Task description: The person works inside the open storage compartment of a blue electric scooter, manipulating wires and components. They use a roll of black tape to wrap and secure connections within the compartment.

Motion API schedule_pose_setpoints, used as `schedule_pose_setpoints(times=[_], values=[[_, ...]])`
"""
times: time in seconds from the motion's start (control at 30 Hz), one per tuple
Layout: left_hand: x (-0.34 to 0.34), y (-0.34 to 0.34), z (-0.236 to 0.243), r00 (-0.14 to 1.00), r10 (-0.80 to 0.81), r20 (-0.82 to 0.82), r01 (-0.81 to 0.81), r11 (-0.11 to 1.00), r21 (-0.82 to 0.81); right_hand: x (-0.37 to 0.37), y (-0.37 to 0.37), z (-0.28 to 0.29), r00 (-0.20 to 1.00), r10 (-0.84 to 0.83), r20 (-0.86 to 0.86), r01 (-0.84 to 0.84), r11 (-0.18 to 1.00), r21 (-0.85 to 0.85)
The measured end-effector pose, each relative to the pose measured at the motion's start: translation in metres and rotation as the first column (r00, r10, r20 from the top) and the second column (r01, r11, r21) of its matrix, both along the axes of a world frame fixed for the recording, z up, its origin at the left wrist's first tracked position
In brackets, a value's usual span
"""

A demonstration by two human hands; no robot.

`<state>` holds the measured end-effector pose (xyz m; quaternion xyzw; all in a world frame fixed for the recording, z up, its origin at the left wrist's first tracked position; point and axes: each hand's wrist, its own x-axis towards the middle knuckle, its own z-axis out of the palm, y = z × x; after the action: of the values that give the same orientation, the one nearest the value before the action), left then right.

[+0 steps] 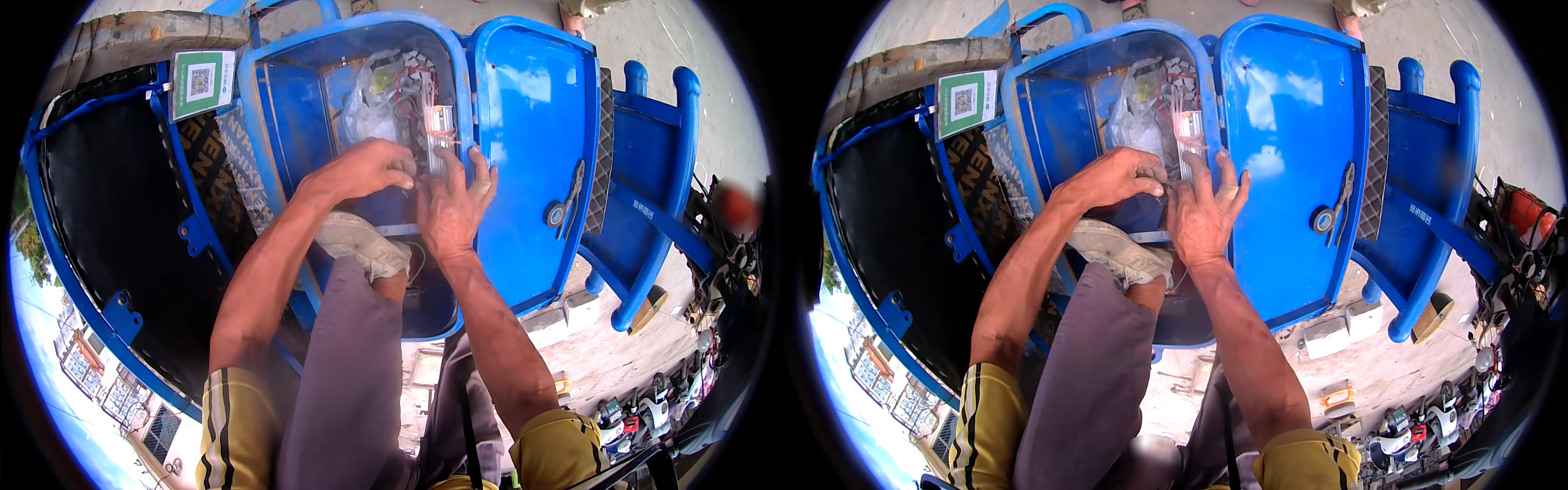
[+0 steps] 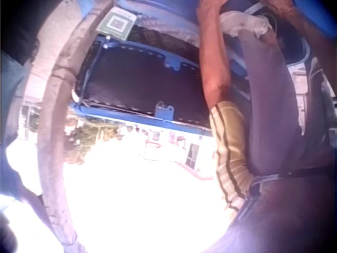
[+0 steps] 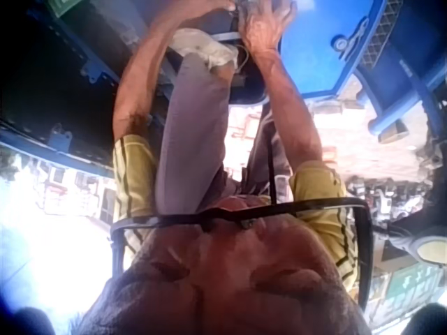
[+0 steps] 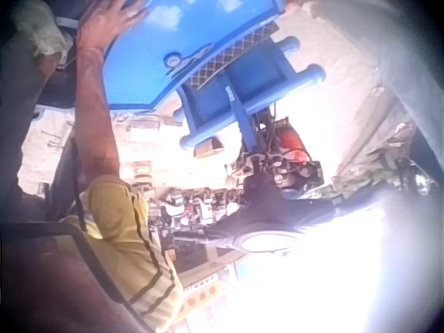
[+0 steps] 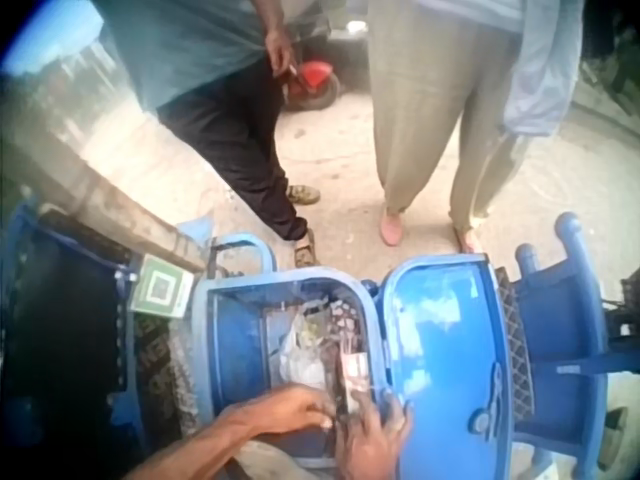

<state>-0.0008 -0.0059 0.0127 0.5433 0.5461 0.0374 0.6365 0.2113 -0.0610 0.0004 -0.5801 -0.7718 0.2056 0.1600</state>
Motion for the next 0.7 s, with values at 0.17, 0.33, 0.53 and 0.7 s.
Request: schedule_pose_setpoints(times=[0.17, 0.33, 0.53, 0.7], values=[[0.015, 0.008, 0.011, 0.881, -0.327, -0.341, 0.434, 0.846, 0.311, 0.0, 0.002, 0.0, 1.0, -0.004, 0.007, 0.004, 1.0, 0.002], [0.017, 0.003, 0.003, 0.76, -0.402, -0.512, 0.627, 0.66, 0.413, -0.002, 0.002, 0.0, 0.999, 0.012, 0.048, -0.012, 1.0, 0.011], [0.038, 0.008, 0.006, 0.735, -0.355, -0.577, 0.577, 0.775, 0.257, -0.001, 0.001, -0.001, 0.999, 0.002, 0.047, -0.003, 1.0, 0.021], [0.026, -0.004, 0.0, 0.843, -0.26, -0.47, 0.422, 0.862, 0.281, -0.002, 0.001, -0.002, 1.0, -0.01, 0.018, 0.01, 1.0, 0.015]])
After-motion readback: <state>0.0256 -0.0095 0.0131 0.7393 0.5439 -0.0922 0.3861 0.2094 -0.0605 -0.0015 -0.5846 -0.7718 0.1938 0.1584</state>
